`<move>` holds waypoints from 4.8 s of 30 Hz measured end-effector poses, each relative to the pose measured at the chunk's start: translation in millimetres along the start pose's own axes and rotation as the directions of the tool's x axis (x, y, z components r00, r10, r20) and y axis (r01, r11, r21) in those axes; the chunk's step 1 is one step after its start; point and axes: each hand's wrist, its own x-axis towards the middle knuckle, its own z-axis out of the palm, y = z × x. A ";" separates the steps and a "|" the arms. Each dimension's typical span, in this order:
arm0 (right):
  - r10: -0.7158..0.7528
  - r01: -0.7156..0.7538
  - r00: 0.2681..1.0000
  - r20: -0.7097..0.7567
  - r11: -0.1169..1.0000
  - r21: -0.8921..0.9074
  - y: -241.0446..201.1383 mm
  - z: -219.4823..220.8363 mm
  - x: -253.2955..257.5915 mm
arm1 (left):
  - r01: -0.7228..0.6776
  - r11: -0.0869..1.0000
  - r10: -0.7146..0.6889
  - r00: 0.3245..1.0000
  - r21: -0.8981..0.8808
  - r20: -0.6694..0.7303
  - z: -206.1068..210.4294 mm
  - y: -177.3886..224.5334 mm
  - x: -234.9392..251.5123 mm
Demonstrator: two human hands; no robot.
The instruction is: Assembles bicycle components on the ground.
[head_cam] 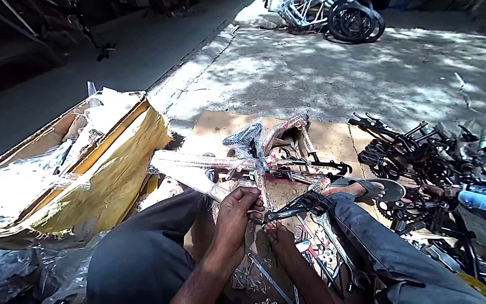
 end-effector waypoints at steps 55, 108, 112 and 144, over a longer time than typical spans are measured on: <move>0.050 -0.064 0.990 -0.131 -0.671 -0.739 -109.1 -197.8 69.3 | -0.545 -0.189 -0.182 0.837 0.817 0.516 -21.3 -201.6 107.9; -0.155 0.589 0.799 0.582 0.401 -0.702 -21.1 -57.0 36.3 | 0.361 0.544 -0.646 0.756 0.757 0.104 -38.5 -197.8 48.9; -0.257 0.536 0.841 0.477 0.522 -0.663 -12.1 -51.8 30.6 | 0.371 0.585 -0.597 0.799 0.721 0.074 -39.2 -197.7 54.4; -0.431 0.535 0.792 0.433 0.149 -0.831 -6.8 -44.8 -19.9 | 0.577 0.787 -0.613 0.685 0.221 0.395 -35.2 -222.2 56.4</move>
